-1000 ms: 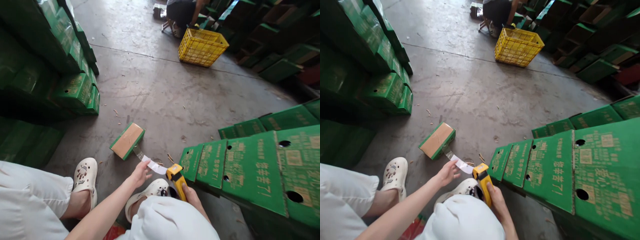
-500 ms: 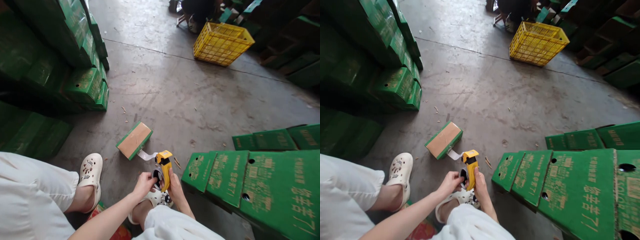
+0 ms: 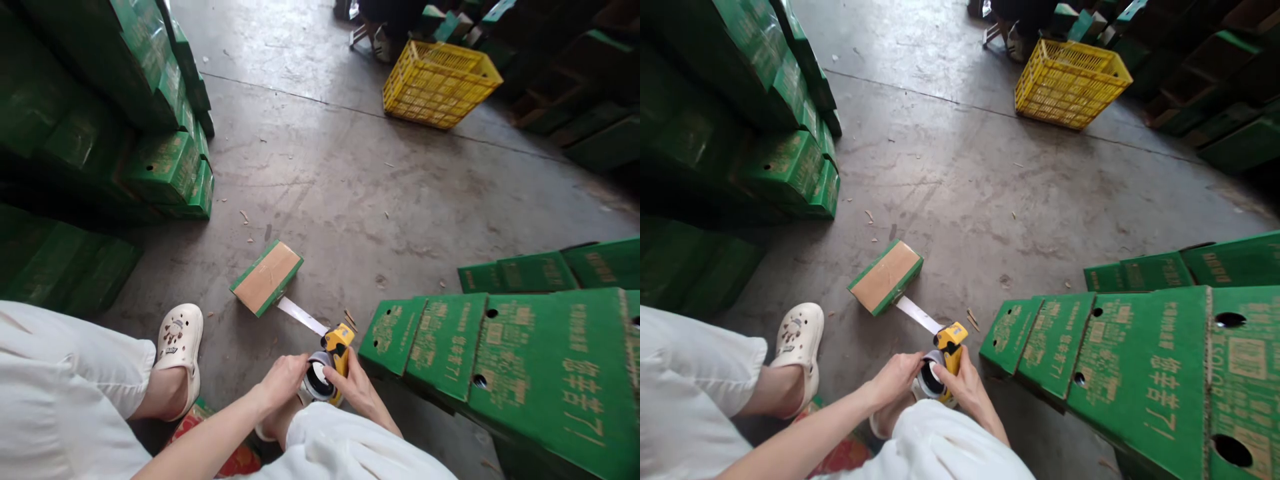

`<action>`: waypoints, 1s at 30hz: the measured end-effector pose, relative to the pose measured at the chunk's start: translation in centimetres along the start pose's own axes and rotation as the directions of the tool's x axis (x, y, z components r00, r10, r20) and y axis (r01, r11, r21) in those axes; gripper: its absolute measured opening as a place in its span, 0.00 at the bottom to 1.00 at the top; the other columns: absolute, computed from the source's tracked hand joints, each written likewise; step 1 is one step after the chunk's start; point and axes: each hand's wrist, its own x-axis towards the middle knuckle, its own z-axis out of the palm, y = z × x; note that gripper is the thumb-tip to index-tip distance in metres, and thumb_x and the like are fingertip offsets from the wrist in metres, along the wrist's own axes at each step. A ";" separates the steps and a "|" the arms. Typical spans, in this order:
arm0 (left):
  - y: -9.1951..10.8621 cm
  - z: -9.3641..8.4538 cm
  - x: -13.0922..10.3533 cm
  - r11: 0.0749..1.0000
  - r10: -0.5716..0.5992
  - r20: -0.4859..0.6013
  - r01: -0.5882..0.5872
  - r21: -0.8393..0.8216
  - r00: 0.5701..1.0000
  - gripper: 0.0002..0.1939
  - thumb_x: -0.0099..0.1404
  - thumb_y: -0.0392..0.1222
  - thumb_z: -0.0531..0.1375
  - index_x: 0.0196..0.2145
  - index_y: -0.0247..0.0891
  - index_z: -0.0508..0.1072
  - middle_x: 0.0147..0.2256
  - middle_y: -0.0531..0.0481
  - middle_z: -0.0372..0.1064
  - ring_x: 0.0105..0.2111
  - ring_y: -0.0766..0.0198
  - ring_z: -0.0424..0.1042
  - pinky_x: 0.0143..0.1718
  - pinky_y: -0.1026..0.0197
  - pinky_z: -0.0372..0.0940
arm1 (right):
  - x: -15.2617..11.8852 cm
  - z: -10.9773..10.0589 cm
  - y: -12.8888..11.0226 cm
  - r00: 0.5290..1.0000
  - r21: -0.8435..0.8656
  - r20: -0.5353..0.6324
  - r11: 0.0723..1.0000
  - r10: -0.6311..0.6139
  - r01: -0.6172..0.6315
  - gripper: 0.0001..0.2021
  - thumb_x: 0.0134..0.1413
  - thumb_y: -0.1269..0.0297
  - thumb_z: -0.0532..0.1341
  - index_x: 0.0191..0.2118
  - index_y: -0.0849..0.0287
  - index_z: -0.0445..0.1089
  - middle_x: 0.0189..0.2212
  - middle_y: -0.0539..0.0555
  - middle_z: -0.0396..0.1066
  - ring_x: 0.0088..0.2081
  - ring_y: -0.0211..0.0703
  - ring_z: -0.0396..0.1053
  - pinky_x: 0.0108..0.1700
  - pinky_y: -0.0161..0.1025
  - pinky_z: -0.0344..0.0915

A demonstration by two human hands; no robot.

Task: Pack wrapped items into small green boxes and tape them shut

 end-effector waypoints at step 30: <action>-1.8 -4.6 -1.3 0.941 0.128 -0.643 0.114 0.320 0.755 0.34 0.70 0.44 0.61 0.70 0.41 0.61 0.67 0.34 0.60 0.67 0.43 0.60 0.66 0.39 0.58 | 0.1 -0.2 -3.5 0.989 -0.639 0.069 0.768 0.130 -0.056 0.23 0.52 0.45 0.66 0.46 0.52 0.63 0.39 0.54 0.78 0.41 0.51 0.75 0.40 0.38 0.62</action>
